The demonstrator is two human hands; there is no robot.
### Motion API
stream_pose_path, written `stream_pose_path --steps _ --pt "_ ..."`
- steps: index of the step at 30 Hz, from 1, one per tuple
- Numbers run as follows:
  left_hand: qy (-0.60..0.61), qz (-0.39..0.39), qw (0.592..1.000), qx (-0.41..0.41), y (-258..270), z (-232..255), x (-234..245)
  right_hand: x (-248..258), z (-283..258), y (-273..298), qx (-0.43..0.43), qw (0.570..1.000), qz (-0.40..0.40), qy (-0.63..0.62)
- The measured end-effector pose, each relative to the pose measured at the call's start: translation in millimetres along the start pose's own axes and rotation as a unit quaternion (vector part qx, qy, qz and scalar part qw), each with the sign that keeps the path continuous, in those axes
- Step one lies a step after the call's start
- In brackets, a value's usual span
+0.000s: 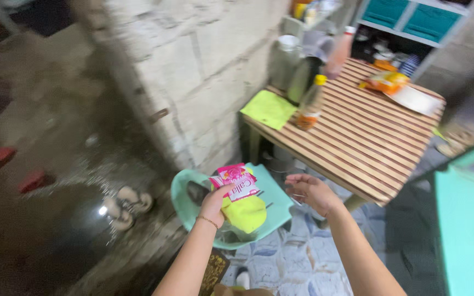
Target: The person wipes a green plastic chair with a yellow cloth, then picks up a pink snack packet and a white cloth. They walk to a kitchen sink area, place the items down, and open an orange snack packet. The person then washes their hands under running water.
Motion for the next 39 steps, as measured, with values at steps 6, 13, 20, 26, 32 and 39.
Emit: stream_pose_path --steps 6,13,20,26,32,39 --pt "-0.061 -0.055 0.995 0.05 -78 -9 -65 78 -27 5 0.014 0.994 0.104 -0.033" --pt "-0.107 -0.124 0.983 0.08 -152 -19 -148 145 -62 2 0.072 0.98 0.155 -0.106" --pt "-0.127 -0.126 0.979 0.101 -219 -48 -231 247 -93 -31 0.048 0.965 0.217 -0.136" --pt "-0.094 -0.127 0.976 0.151 -303 -102 -305 367 -138 -112 0.043 0.968 0.207 -0.136" --pt "-0.098 -0.102 0.98 0.142 -393 -143 -377 503 -193 -184 0.039 0.965 0.247 -0.075" --pt "-0.074 -0.053 0.987 0.129 -484 -158 -440 639 -231 -285 0.046 0.961 0.267 -0.061"
Point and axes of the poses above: each hand's wrist, its own y-axis away from the middle knuckle, its own x-axis out of the back of the hand, z = x × y, the point moved 6 cm from there along -y, towards the middle knuckle, and after that the axes turned 8 degrees about -y, right-handed, at the moved point
